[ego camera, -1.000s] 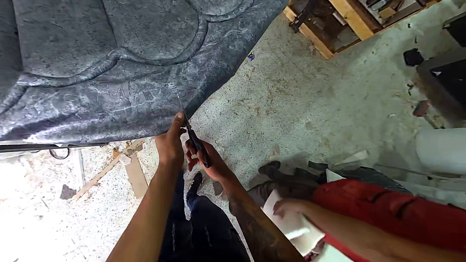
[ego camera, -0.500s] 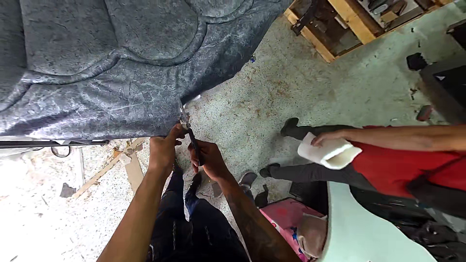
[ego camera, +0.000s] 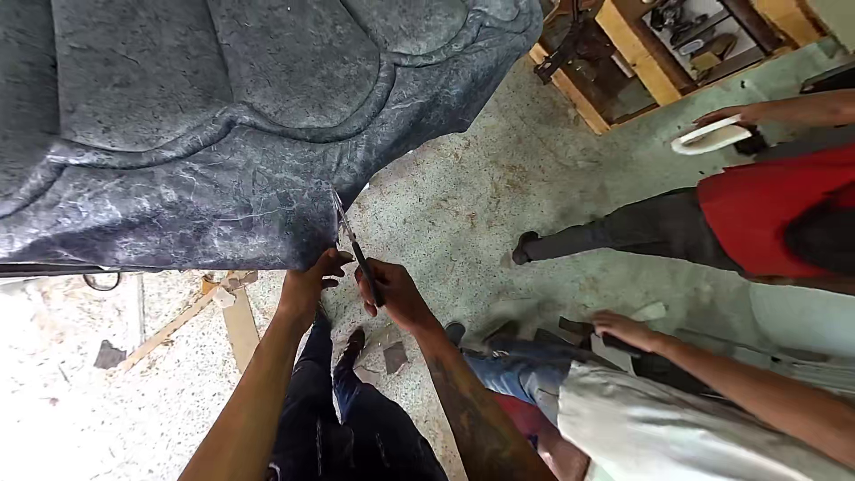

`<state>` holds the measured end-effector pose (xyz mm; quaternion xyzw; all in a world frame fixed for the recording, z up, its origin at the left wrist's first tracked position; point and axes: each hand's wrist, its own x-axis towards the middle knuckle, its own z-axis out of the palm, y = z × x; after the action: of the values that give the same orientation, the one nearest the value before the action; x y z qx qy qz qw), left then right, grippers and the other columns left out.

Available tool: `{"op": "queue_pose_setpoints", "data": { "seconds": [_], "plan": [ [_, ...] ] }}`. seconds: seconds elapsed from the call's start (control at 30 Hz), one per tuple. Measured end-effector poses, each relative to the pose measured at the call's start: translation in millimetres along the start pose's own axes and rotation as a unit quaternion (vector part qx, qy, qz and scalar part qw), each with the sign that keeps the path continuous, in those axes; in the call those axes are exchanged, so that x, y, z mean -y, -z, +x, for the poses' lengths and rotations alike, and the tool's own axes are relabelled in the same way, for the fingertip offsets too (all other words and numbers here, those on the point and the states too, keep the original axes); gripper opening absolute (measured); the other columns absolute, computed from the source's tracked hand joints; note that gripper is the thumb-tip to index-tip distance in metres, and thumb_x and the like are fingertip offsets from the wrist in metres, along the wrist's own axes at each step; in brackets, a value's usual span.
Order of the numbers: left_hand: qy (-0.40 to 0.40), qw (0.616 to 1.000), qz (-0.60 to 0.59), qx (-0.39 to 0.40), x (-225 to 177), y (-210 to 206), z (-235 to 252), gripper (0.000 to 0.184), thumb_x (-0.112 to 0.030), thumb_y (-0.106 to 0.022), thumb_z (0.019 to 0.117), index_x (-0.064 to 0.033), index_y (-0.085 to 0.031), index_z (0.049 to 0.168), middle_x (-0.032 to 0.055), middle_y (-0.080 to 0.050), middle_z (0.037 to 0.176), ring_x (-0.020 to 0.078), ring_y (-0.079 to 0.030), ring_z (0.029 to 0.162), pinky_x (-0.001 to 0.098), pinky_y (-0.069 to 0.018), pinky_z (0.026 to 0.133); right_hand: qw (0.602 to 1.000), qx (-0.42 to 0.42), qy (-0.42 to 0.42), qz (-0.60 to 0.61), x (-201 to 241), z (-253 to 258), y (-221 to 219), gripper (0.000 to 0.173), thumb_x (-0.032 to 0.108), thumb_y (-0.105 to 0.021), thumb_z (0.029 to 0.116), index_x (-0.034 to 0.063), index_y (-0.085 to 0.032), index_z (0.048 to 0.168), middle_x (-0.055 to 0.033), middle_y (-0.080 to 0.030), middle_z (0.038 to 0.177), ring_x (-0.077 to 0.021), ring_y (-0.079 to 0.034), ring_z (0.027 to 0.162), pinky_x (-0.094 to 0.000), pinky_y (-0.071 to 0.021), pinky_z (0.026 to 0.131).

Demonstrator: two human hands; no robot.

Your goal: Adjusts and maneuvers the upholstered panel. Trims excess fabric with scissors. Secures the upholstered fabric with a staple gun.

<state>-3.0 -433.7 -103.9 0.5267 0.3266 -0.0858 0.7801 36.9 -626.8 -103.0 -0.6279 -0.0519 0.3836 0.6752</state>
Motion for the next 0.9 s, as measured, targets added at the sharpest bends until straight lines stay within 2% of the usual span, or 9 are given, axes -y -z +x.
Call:
{"op": "queue_pose_setpoints", "data": {
  "seconds": [0.13,0.27,0.4,0.5,0.6,0.7,0.8,0.87,0.9],
  "plan": [
    [0.058,0.997,0.051,0.01,-6.4,10.2,42.3,0.03,-0.031,-0.061,0.1039,-0.0057,-0.066,0.119,0.0102,-0.075,0.098,0.0201,-0.072,0.081,0.0351,-0.0593,0.072,0.996,-0.015,0.031,-0.081,12.7,-21.3,11.0,0.05,0.048,-0.076,0.0873,0.0054,-0.068,0.111,-0.0037,-0.067,0.091,-0.0118,-0.063,0.074,-0.0317,-0.0559,0.066],
    [0.176,0.984,0.013,-0.023,-26.6,10.2,90.9,0.036,-0.035,-0.058,0.1029,-0.0075,-0.064,0.124,0.0108,-0.074,0.106,0.0223,-0.072,0.09,0.0402,-0.0582,0.075,0.969,-0.073,0.123,-0.201,75.1,0.0,15.8,0.03,0.033,-0.079,0.0859,0.0081,-0.073,0.102,-0.0067,-0.063,0.127,-0.0177,-0.068,0.092,-0.0371,-0.0616,0.072],
    [0.224,0.972,-0.059,-0.032,-43.1,6.1,144.3,0.035,-0.035,-0.055,0.0986,-0.0113,-0.061,0.123,0.011,-0.07,0.12,0.0263,-0.068,0.105,0.0471,-0.0555,0.079,0.876,-0.156,0.196,-0.413,163.5,107.1,17.0,0.03,0.037,-0.068,0.0972,0.0076,-0.074,0.097,-0.0089,-0.062,0.12,-0.0165,-0.063,0.098,-0.035,-0.0578,0.08],
    [0.222,0.973,-0.015,-0.065,-66.6,4.0,169.5,0.033,-0.029,-0.059,0.0976,-0.0093,-0.063,0.123,0.0117,-0.07,0.119,0.0266,-0.067,0.107,0.0487,-0.0538,0.082,0.84,-0.169,0.111,-0.504,217.0,186.6,13.9,0.047,0.048,-0.049,0.1051,0.0102,-0.076,0.097,-0.0096,-0.062,0.116,-0.0221,-0.063,0.106,-0.0448,-0.0547,0.09],
    [0.232,0.967,0.043,-0.097,-72.0,9.6,184.7,0.03,-0.028,-0.062,0.0977,-0.012,-0.065,0.123,0.0103,-0.07,0.118,0.0245,-0.067,0.103,0.0467,-0.0526,0.081,0.876,-0.121,0.043,-0.465,244.3,223.6,10.6,0.051,0.047,-0.041,0.109,0.0091,-0.065,0.134,-0.0148,-0.063,0.128,-0.0255,-0.069,0.107,-0.0485,-0.0609,0.089],
    [0.228,0.966,0.039,-0.115,-70.8,10.5,195.6,0.035,-0.03,-0.063,0.0992,-0.0134,-0.061,0.13,0.0111,-0.068,0.123,0.0262,-0.066,0.109,0.0495,-0.0523,0.085,0.883,-0.173,0.087,-0.428,242.2,200.8,1.5,0.057,0.049,-0.049,0.1044,0.0172,-0.052,0.152,-0.0123,-0.038,0.162,-0.0238,-0.045,0.144,-0.0457,-0.0466,0.112],
    [0.227,0.966,0.056,-0.106,-67.7,14.9,188.9,0.04,-0.036,-0.062,0.0999,-0.0152,-0.059,0.135,0.0116,-0.068,0.125,0.027,-0.067,0.109,0.0499,-0.0537,0.084,0.916,-0.235,0.195,-0.259,187.2,141.7,-23.9,0.031,0.021,-0.056,0.1012,0.0071,-0.066,0.127,-0.0097,-0.06,0.137,-0.0208,-0.069,0.112,-0.0415,-0.0646,0.086],
    [0.24,0.966,0.071,-0.073,-61.4,19.7,176.4,0.039,-0.034,-0.062,0.0985,-0.0138,-0.06,0.131,0.0122,-0.068,0.122,0.0268,-0.067,0.105,0.05,-0.0533,0.082,0.938,-0.254,0.135,-0.192,125.4,103.1,-50.3,0.024,0.022,-0.05,0.1049,0.0069,-0.066,0.114,-0.0086,-0.072,0.108,-0.0212,-0.072,0.088,-0.0422,-0.0622,0.071],
    [0.254,0.963,0.071,-0.052,-54.0,23.7,169.9,0.036,-0.034,-0.06,0.098,-0.0125,-0.062,0.127,0.012,-0.068,0.118,0.0262,-0.066,0.102,0.0493,-0.0528,0.081,0.941,-0.266,0.078,-0.194,90.0,99.4,-57.6,0.025,0.027,-0.054,0.1031,0.0099,-0.067,0.116,-0.0086,-0.072,0.11,-0.0212,-0.07,0.092,-0.0429,-0.0602,0.074]
  ]
}}
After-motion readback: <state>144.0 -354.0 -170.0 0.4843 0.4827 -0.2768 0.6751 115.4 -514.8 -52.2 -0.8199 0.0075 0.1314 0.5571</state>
